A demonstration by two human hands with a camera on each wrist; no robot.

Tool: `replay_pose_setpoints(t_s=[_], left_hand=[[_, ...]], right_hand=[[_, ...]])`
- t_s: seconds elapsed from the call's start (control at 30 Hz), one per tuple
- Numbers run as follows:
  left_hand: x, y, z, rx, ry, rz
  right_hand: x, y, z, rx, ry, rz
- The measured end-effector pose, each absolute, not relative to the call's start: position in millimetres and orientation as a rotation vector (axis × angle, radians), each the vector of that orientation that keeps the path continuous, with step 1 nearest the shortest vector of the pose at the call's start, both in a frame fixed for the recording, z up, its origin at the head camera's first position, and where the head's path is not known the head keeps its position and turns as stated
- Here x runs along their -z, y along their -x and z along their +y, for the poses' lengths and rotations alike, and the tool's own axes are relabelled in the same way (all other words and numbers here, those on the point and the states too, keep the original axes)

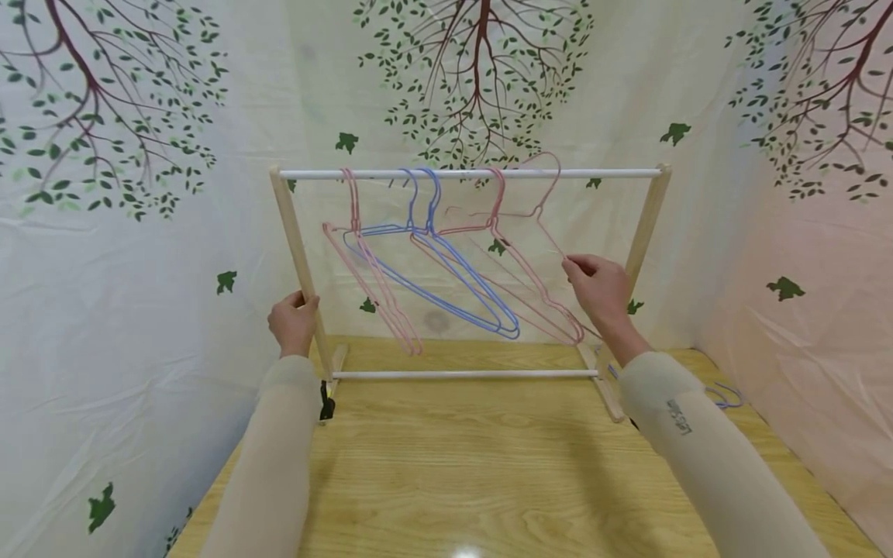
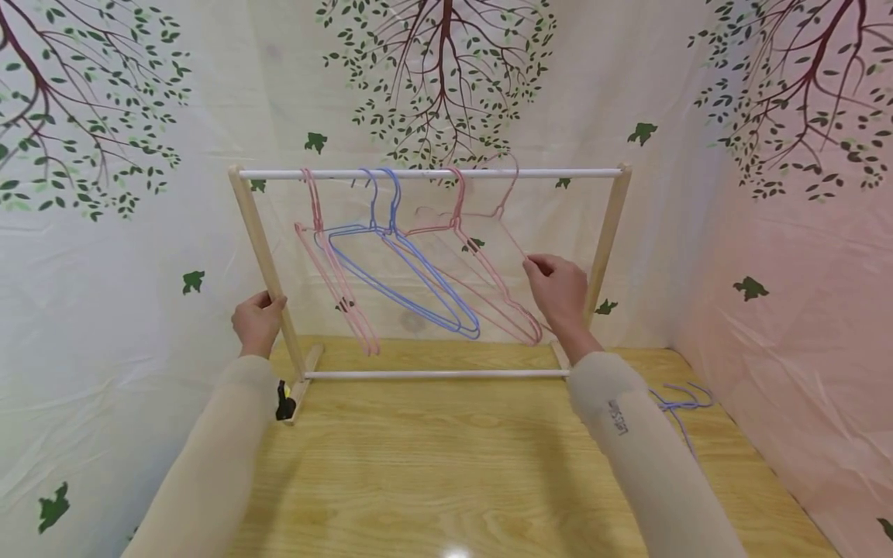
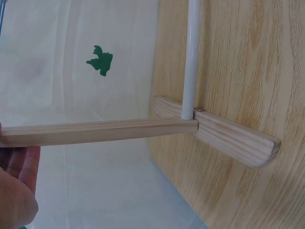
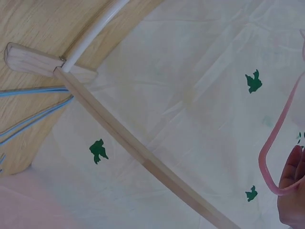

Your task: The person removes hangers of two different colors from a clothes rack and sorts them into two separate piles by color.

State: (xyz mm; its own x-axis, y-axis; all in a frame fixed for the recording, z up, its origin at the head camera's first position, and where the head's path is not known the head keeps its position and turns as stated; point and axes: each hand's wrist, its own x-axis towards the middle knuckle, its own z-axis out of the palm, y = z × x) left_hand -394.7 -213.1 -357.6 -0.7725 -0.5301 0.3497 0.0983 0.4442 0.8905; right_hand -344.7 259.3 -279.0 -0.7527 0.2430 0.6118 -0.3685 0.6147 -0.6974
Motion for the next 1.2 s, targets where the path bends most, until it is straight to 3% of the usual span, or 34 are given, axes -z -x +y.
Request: replay_pose_setpoints(t_s=[1.2], left_hand=[[357.5,408.4,-219.9,1.397,-0.348,-2.124]], right_hand=[[321.0,307.3,308.3,-1.141,-0.070,-1.715]])
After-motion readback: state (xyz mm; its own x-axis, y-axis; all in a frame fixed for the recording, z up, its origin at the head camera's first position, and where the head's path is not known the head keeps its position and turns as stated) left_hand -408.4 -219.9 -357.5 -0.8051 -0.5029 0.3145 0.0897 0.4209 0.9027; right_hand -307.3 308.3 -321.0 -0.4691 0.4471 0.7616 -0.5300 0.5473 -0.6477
